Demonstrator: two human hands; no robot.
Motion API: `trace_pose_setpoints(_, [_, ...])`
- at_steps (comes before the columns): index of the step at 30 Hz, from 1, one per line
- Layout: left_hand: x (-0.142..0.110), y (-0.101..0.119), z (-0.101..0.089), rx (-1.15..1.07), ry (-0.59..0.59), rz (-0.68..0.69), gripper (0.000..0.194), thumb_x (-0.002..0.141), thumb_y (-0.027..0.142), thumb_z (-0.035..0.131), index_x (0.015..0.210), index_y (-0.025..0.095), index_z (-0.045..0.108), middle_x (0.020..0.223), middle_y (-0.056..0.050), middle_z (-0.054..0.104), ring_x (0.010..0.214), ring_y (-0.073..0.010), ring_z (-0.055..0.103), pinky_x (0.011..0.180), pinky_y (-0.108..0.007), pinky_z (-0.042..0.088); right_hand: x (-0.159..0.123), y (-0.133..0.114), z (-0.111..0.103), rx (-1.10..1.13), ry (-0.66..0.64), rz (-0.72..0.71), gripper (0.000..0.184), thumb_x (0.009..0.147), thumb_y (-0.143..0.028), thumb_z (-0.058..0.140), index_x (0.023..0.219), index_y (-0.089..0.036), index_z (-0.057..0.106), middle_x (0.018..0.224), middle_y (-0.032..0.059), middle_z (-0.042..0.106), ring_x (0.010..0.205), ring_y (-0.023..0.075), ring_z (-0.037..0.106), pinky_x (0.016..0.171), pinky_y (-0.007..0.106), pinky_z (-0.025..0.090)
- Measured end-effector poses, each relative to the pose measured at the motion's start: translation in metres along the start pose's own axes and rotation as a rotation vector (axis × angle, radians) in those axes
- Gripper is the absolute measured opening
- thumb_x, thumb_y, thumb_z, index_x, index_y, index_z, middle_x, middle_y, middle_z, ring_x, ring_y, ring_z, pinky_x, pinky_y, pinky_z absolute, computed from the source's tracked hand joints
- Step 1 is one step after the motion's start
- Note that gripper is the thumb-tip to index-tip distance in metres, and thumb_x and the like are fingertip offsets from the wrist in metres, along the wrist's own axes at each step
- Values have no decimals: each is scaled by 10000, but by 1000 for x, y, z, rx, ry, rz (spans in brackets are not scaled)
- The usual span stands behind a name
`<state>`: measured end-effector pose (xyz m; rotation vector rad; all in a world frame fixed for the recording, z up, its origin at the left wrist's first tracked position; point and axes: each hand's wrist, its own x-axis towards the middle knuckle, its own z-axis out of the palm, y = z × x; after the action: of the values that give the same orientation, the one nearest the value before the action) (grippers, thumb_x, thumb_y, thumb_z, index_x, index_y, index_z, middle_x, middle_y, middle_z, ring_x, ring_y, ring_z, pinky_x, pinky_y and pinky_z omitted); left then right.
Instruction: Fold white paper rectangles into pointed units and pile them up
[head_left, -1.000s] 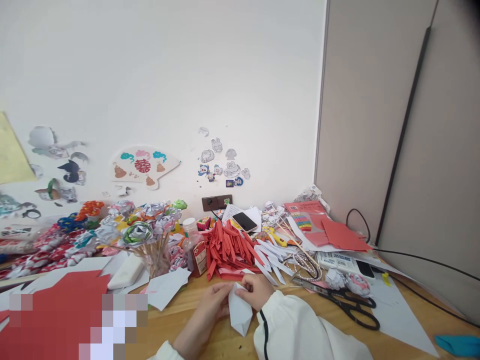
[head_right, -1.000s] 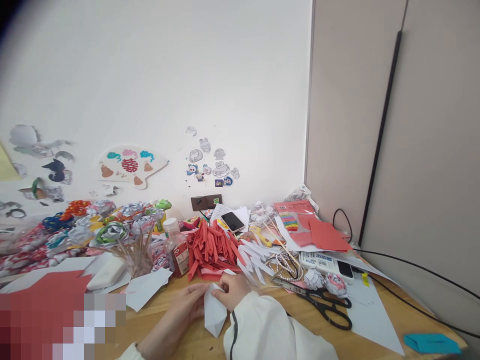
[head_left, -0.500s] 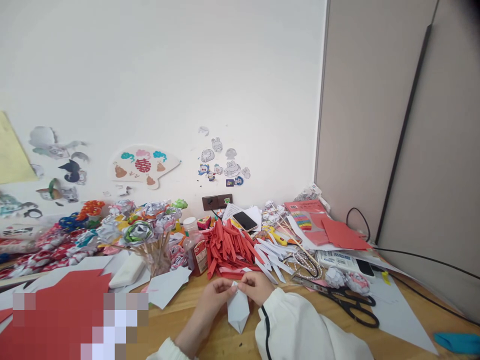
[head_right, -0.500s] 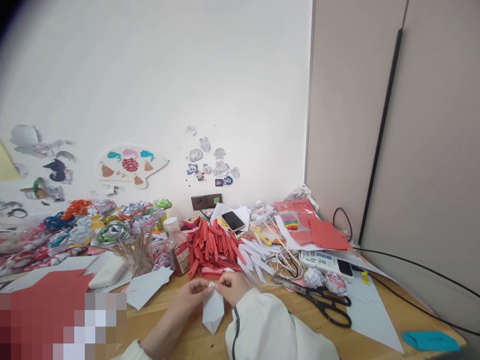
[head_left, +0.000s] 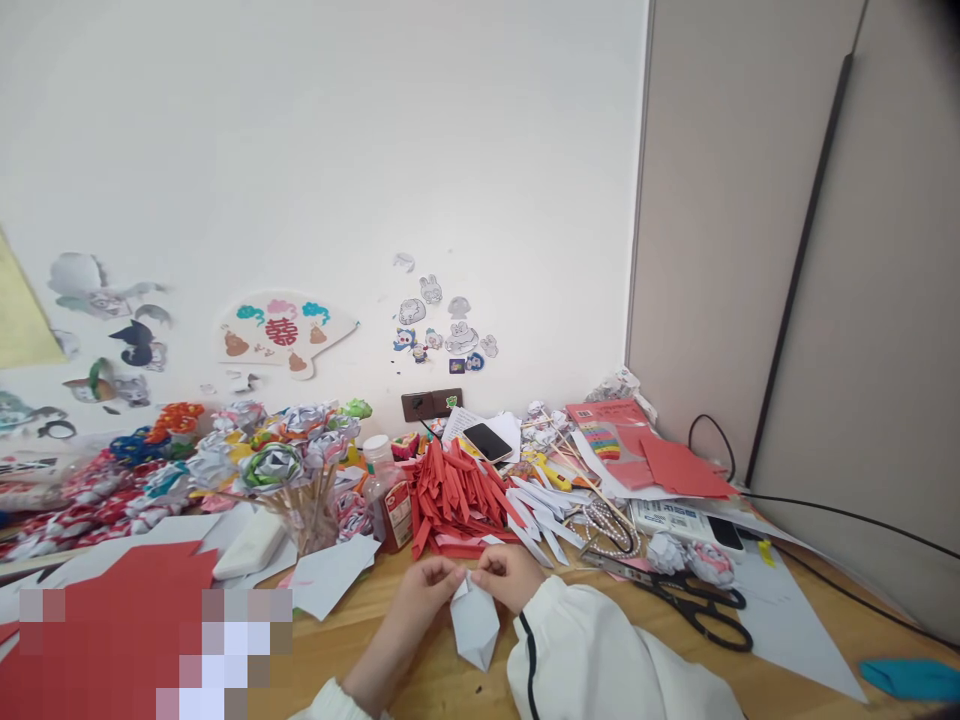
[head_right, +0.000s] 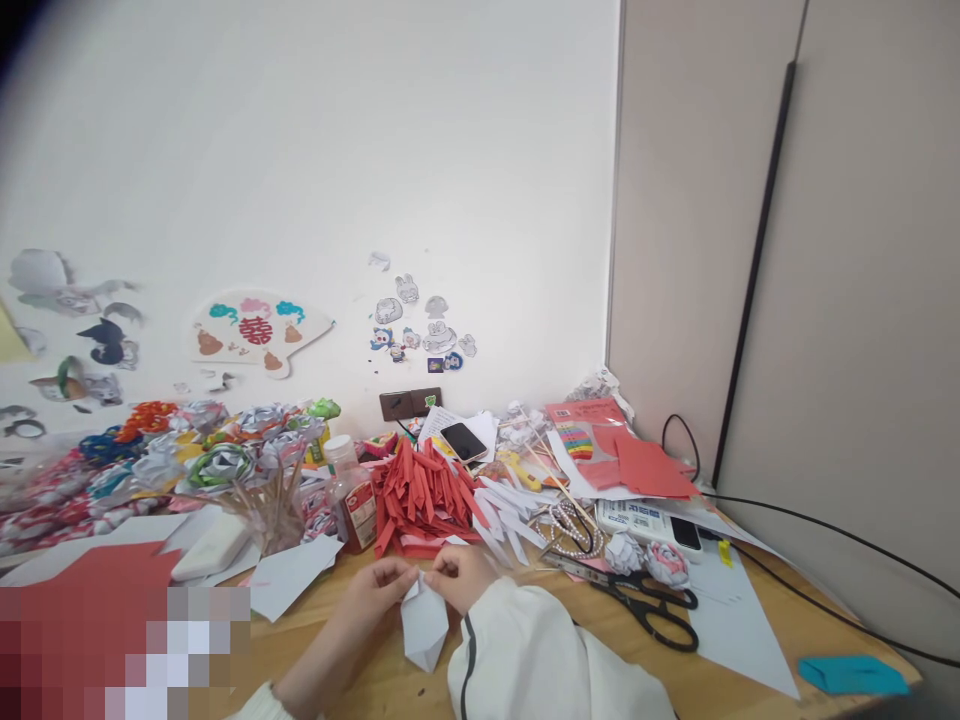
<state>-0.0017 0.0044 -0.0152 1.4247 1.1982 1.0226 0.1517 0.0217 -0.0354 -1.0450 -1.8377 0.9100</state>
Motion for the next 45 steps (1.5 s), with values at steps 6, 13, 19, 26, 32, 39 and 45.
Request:
trace_pose_setpoints(6, [0,4,-2,275,20,174,249,628,372,532,546,137,522,500,40,483,497,-112,440,481,-212,329,-1,-4,-3,3,-62,5,176,673,-292,506,615,-128,531,501,-39,422,458,56,358,426,162,275])
trace_pose_setpoints(13, [-6,6,7,356,90,266,231,699,356,447,578,162,479,519,39,459,501,-115,427,477,-204,321,1,-2,-2,10,-51,13,170,688,-288,487,621,-133,510,496,-45,397,458,56,342,425,165,260])
trace_pose_setpoints(19, [-6,5,9,381,102,261,215,711,352,433,600,171,468,533,36,464,504,-118,428,478,-201,325,0,-5,-1,30,-33,13,166,691,-284,487,613,-138,497,494,-46,383,458,59,337,419,165,248])
trace_pose_setpoints(26, [-8,6,9,369,104,276,190,702,322,456,585,172,457,522,40,460,503,-114,433,474,-194,324,0,-3,-1,47,-38,0,196,691,-319,499,618,-137,508,494,-46,384,458,59,339,418,166,252])
trace_pose_setpoints(32, [-7,5,8,164,130,231,218,693,366,476,593,174,457,456,62,450,411,-97,442,393,-184,331,4,0,-8,174,-71,-28,282,696,-410,484,675,-135,539,563,-19,483,518,75,420,483,183,329])
trace_pose_setpoints(39, [1,8,0,-229,239,99,274,610,427,551,624,180,433,450,64,525,382,-114,520,432,-244,441,8,3,-19,410,-183,122,397,615,-488,529,791,-134,490,567,-5,567,409,72,467,440,212,375])
trace_pose_setpoints(45, [-1,12,-5,-146,91,55,262,572,390,601,612,167,469,432,48,558,412,-120,544,440,-226,435,11,8,-24,398,-160,142,343,602,-442,550,725,-126,503,521,-8,573,407,81,494,448,214,388])
